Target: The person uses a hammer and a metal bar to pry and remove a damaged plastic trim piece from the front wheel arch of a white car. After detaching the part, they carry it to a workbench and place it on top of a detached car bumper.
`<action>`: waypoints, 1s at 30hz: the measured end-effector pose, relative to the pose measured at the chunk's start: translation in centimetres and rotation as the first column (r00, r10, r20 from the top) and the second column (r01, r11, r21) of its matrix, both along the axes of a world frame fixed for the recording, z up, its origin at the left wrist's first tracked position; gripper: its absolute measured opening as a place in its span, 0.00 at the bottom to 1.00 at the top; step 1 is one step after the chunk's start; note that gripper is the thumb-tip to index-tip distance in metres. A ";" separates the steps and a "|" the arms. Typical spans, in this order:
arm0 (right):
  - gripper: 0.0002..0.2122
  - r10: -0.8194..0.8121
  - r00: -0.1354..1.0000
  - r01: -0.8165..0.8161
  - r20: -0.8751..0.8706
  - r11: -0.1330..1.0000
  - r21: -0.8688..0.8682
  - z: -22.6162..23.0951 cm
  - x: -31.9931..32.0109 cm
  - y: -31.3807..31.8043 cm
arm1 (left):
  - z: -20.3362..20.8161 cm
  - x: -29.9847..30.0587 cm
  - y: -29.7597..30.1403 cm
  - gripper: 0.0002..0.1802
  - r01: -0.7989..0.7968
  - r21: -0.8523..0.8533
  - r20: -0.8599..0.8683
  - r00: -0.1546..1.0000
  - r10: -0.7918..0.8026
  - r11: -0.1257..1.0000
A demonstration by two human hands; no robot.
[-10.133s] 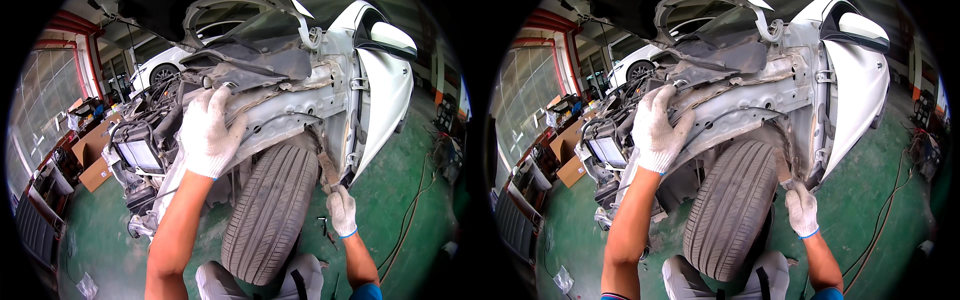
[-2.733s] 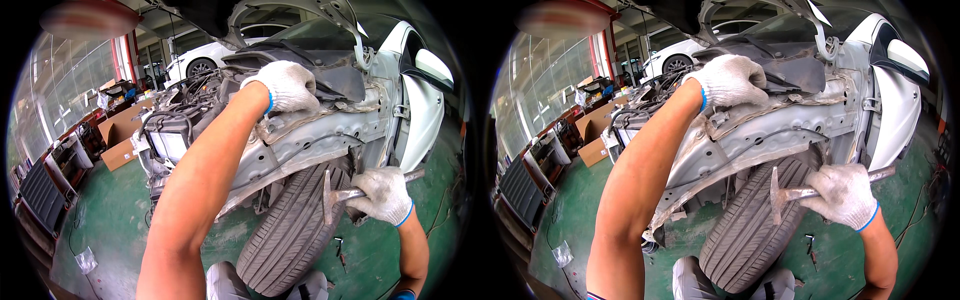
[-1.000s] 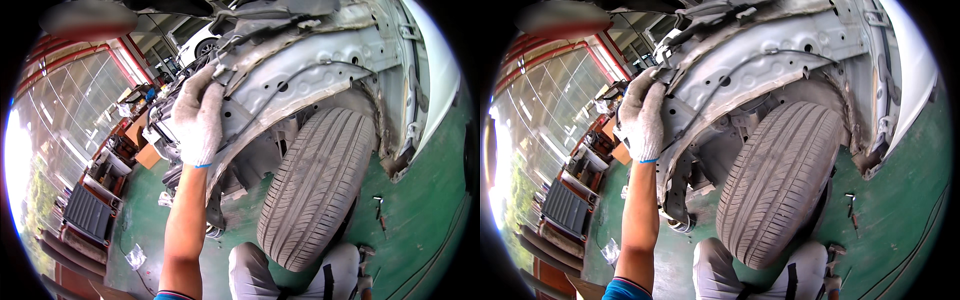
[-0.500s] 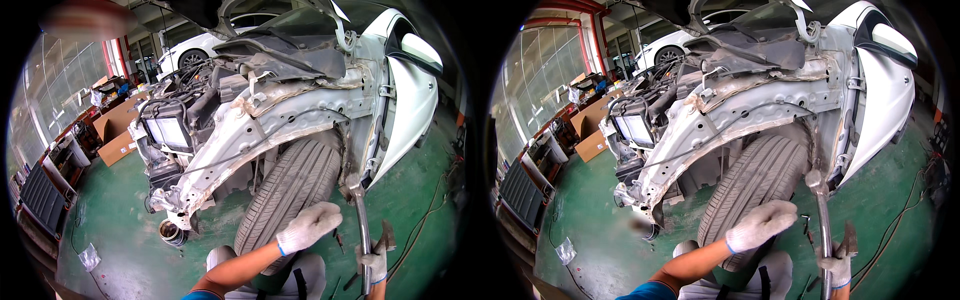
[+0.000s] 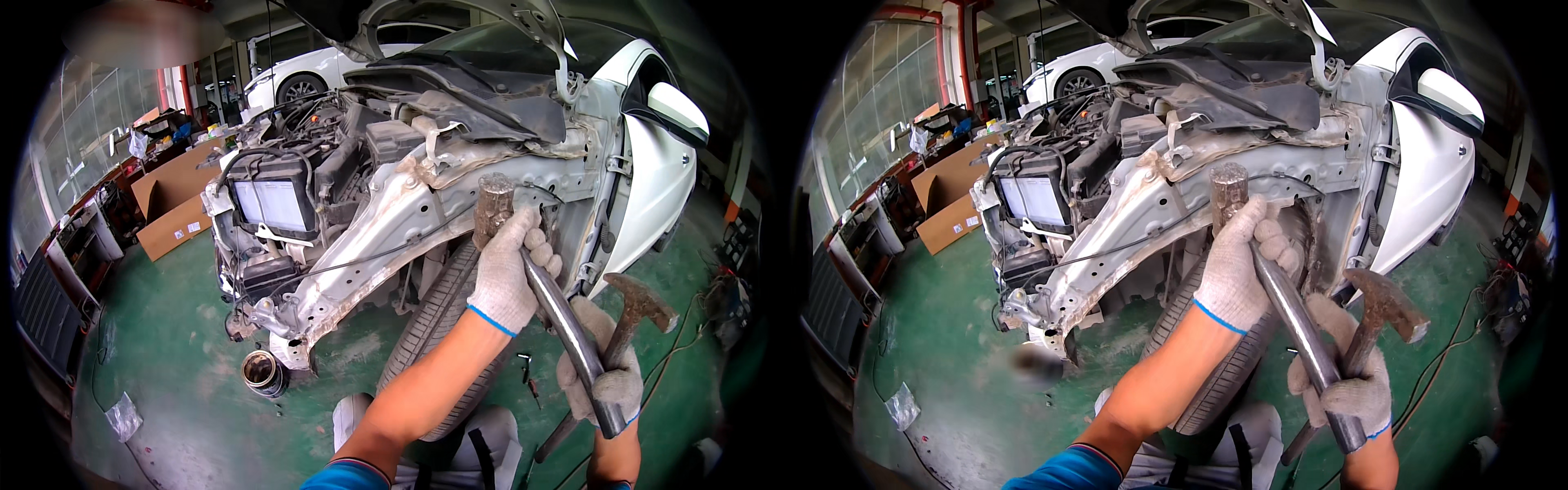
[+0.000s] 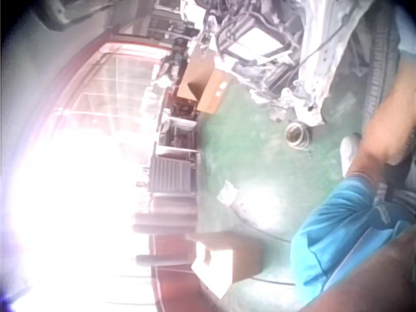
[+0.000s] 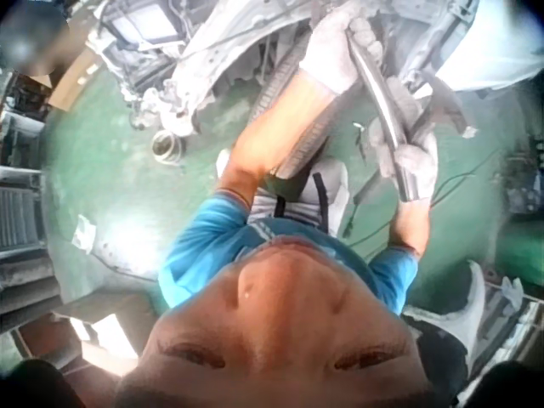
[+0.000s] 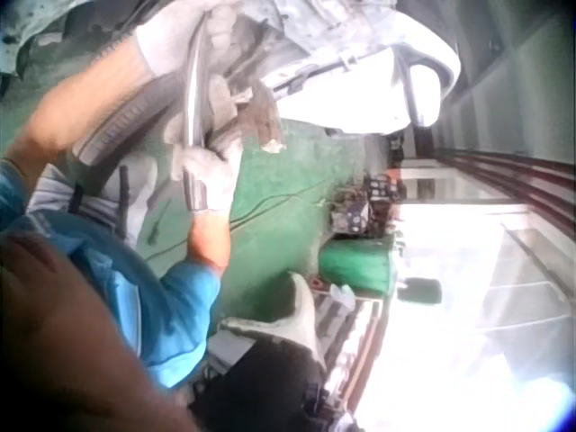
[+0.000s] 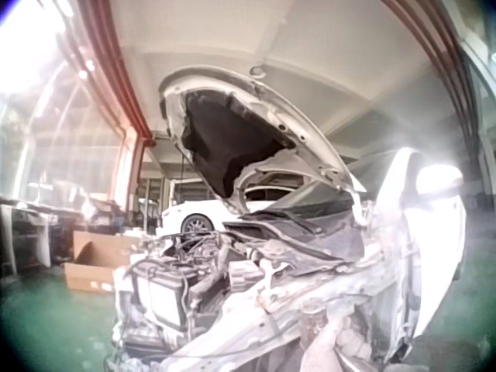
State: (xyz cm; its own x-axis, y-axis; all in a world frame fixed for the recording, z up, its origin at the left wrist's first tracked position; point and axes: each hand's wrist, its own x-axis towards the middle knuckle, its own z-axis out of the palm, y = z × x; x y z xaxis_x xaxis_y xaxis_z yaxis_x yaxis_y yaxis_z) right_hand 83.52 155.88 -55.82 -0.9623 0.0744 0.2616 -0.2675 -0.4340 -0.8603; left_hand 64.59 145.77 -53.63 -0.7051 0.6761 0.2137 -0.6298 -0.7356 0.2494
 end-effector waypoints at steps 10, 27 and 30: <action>0.46 -0.051 0.992 0.075 -0.112 0.973 0.220 8.1 -1.6 -1.0 | 3.4 -1.0 -0.2 0.17 -0.035 0.079 0.074 0.997 0.029 0.996; 0.39 -0.104 0.993 0.116 -0.052 0.867 0.485 10.6 -2.3 -1.6 | 2.7 -2.8 0.4 0.13 -0.070 0.099 0.167 0.985 0.052 0.993; 0.33 -0.231 0.972 0.208 -0.044 0.758 0.618 11.6 -1.9 -0.9 | 3.5 -2.5 0.2 0.12 -0.073 0.079 0.197 0.979 0.056 0.994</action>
State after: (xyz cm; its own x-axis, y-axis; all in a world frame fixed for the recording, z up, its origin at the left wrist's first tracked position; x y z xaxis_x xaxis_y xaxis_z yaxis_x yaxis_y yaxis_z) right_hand 81.57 154.94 -44.19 -0.9484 0.1190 0.2941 -0.2565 0.2579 -0.9315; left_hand 62.13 146.01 -50.14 -0.7801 0.6134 0.1230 -0.6109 -0.7893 0.0620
